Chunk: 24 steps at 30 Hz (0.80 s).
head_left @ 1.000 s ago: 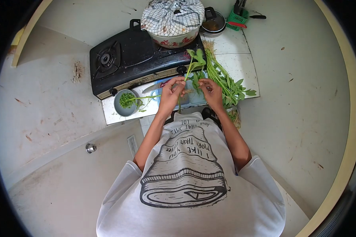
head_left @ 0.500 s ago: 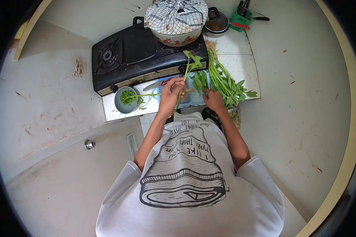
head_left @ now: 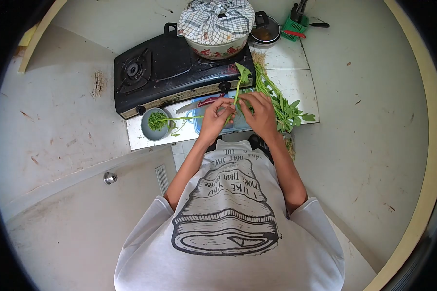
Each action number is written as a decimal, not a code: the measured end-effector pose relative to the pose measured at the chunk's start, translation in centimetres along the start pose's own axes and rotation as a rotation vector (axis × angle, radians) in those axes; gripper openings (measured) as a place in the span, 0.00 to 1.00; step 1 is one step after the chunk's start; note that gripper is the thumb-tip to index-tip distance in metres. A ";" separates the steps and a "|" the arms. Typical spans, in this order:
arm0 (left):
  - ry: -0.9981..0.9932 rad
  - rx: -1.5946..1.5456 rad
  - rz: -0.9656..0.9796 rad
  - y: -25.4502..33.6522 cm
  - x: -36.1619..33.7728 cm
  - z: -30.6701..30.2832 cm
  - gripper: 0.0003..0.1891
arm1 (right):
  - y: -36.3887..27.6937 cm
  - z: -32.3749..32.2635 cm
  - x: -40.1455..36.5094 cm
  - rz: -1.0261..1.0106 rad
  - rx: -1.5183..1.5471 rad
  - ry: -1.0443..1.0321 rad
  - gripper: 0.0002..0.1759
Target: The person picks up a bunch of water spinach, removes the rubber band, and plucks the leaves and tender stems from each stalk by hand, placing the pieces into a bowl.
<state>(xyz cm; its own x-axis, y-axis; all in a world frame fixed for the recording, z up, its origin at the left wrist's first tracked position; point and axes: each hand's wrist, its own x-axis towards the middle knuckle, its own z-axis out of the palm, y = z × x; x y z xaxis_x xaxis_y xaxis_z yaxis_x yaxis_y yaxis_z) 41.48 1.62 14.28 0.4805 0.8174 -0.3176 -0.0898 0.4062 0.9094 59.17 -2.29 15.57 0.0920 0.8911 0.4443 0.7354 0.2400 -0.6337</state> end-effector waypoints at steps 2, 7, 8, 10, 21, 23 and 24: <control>-0.010 0.008 0.001 -0.1 -0.1 0.0 0.12 | 0.2 0.4 -0.5 0.002 -0.002 0.009 0.08; -0.054 0.096 0.011 -0.7 0.0 -0.2 0.11 | 0.1 0.5 -1.5 0.063 0.008 0.004 0.06; -0.059 0.113 0.007 -0.6 -0.1 -0.1 0.11 | -0.2 0.3 -1.6 0.093 0.018 0.003 0.06; -0.070 0.137 0.009 -0.5 -0.3 0.1 0.11 | -0.3 0.6 -1.7 0.221 0.132 0.054 0.06; 0.022 0.051 0.011 -0.9 -0.9 -2.0 0.12 | 8.0 6.1 -7.3 0.611 0.730 0.042 0.08; 0.024 0.025 0.021 -0.9 -1.0 -2.4 0.12 | 8.7 6.6 -8.1 0.609 0.593 -0.013 0.09; 0.025 0.011 0.028 -0.8 -1.2 -2.5 0.12 | 9.1 6.8 -8.5 0.606 0.524 -0.040 0.10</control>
<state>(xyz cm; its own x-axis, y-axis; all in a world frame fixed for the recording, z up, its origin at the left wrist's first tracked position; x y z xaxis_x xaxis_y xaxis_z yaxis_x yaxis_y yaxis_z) 38.76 1.37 13.24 0.4559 0.8384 -0.2988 -0.0929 0.3787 0.9208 60.48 -5.03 1.73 0.3428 0.9351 -0.0893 0.1538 -0.1496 -0.9767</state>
